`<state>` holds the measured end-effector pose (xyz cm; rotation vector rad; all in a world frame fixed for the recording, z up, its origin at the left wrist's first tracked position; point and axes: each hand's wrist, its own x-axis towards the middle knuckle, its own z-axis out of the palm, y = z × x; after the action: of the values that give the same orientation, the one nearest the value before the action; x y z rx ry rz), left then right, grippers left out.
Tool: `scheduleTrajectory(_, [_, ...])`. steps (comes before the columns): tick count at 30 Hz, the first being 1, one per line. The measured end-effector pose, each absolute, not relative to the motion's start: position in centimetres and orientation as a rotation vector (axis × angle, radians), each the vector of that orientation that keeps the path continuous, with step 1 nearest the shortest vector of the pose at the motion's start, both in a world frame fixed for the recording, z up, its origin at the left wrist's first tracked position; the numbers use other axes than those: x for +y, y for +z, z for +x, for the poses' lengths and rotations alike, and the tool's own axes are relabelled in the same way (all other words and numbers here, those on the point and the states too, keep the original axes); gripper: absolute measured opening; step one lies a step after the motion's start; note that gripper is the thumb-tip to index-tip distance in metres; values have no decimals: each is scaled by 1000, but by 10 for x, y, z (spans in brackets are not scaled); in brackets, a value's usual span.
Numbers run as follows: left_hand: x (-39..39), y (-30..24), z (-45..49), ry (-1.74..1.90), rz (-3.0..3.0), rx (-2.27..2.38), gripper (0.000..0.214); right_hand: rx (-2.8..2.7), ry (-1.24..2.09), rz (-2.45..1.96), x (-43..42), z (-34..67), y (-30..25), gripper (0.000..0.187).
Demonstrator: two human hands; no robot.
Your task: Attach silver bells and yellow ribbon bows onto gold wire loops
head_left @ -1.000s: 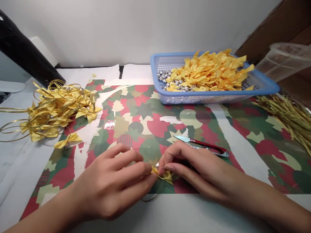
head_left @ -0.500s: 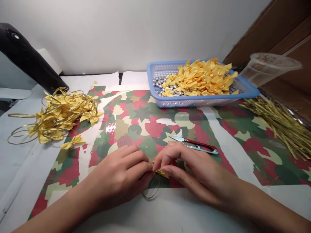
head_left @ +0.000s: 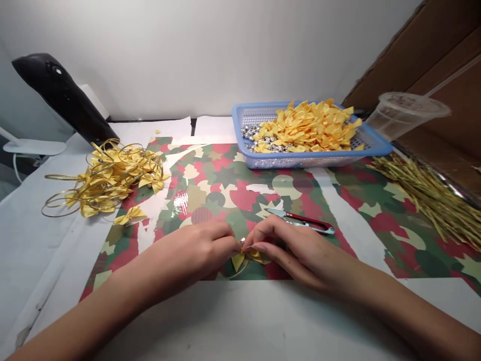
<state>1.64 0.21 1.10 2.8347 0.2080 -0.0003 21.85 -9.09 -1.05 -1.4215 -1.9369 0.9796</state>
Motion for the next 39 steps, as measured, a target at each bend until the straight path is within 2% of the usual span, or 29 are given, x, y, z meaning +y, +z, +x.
scheduleTrajectory(5, [-1,13,20,185,3275,-162,30,-1853,1037,-1347,-88,220,-17,13])
scheduleTrajectory(16, [0,19,28,317,3467,-319,26,-1613,1275,-1134,-80,221,-21,11])
scheduleTrajectory(19, [-1,12,26,361,3425,-215,24,-1485,1319,-1080,-78,221,-19,13])
scheduleTrajectory(23, [-7,6,22,477,3257,25,21,-1348,1140,-1121,-79,218,-4,15])
scheduleTrajectory(30, [-32,14,19,676,3103,287,19,-1402,1075,-1196,-101,195,9,11])
scheduleTrajectory(33, [-45,14,15,707,2936,572,15,-1449,944,-1281,-113,189,5,10])
scheduleTrajectory(39, [-68,3,9,728,2627,910,11,-1588,652,-1276,-134,183,-1,22])
